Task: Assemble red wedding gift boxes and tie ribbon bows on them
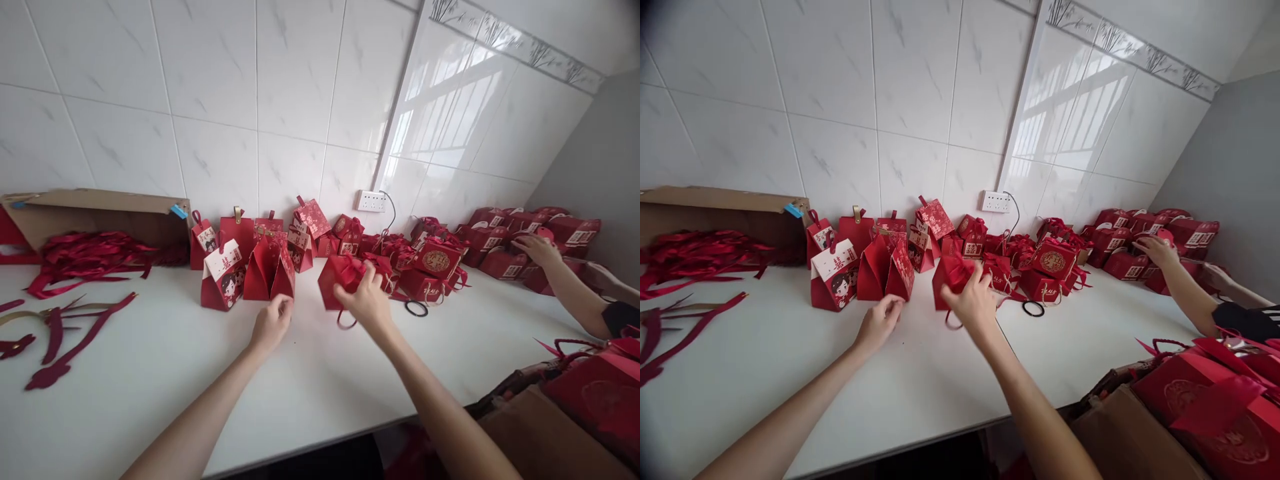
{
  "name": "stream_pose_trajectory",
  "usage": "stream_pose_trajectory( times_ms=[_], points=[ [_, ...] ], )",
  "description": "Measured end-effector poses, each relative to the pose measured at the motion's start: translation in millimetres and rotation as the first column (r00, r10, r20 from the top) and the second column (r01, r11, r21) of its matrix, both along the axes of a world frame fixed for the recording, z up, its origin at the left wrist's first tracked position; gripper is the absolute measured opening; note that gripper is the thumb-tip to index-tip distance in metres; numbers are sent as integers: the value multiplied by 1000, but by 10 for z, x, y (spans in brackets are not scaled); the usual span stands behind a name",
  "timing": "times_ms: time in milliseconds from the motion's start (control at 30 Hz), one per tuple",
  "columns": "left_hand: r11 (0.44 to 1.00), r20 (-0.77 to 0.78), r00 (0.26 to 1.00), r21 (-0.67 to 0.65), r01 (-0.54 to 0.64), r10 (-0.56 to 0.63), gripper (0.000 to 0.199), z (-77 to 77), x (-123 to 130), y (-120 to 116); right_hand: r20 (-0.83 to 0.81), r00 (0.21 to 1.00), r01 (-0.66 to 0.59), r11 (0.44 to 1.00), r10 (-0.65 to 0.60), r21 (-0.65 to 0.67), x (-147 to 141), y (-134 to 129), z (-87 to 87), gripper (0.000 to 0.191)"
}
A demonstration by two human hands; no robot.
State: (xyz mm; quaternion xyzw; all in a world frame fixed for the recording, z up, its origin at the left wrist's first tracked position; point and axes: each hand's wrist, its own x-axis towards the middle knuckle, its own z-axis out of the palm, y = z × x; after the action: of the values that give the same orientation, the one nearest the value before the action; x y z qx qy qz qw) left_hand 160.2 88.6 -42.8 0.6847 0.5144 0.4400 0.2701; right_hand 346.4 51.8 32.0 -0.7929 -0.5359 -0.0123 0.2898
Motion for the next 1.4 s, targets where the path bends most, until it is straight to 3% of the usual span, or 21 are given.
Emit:
stream_pose_trajectory(
  times_ms=[100, 167, 300, 367, 433, 500, 567, 633, 700, 900, 1167, 1333, 1400],
  points=[
    [996, 128, 988, -9, -84, 84, 29, 36, -54, 18, 61, 995, -73, 992, 79, -100, -404, -314, -314, 78],
    [997, 207, 976, -36, -66, 72, 30, 77, -83, 10, 57, 989, -129, 985, 136, -113, -572, -456, -382, 82],
    [993, 266, 959, 39, -114, 100, 34, 215, -148, -11, -28, 958, -286, 955, 284, -81, -586, -517, -150, 93],
    [979, 245, 961, 122, -163, 130, 35, 293, -184, -15, -37, 963, -267, 964, 266, -9, -447, -385, 36, 77],
    [971, 206, 971, 175, -161, 124, 36, 358, -204, -26, -71, 969, -238, 970, 235, -44, -268, -153, 166, 61],
    [973, 170, 981, 194, -124, 92, 36, 403, -197, -54, -232, 925, -351, 909, 300, -224, -110, 105, 194, 65],
    [980, 157, 986, 185, -75, 46, 35, 426, -166, -100, -451, 810, -532, 792, 374, -299, -15, 297, 125, 66],
    [986, 159, 987, 165, -18, -8, 32, 429, -126, -148, -577, 679, -666, 712, 453, -224, 17, 369, 11, 64],
    [987, 153, 987, 155, 32, -56, 29, 416, -94, -183, -592, 604, -729, 671, 534, -138, 21, 330, -87, 62],
    [987, 174, 980, 143, 70, -95, 25, 370, -95, -160, -588, 532, -788, 611, 609, -80, 89, 116, -67, 57],
    [974, 488, 868, -140, 177, -87, 28, 363, -125, -98, -629, 472, -815, 578, 618, -44, 85, 139, -72, 44],
    [980, 501, 861, -108, 169, -93, 28, 324, -129, -72, -625, 461, -800, 600, 630, 15, 120, 161, -113, 44],
    [981, 492, 865, -103, 166, -95, 29, 313, -126, -62, -602, 423, -825, 563, 677, 53, 155, 158, -135, 55]
  ],
)
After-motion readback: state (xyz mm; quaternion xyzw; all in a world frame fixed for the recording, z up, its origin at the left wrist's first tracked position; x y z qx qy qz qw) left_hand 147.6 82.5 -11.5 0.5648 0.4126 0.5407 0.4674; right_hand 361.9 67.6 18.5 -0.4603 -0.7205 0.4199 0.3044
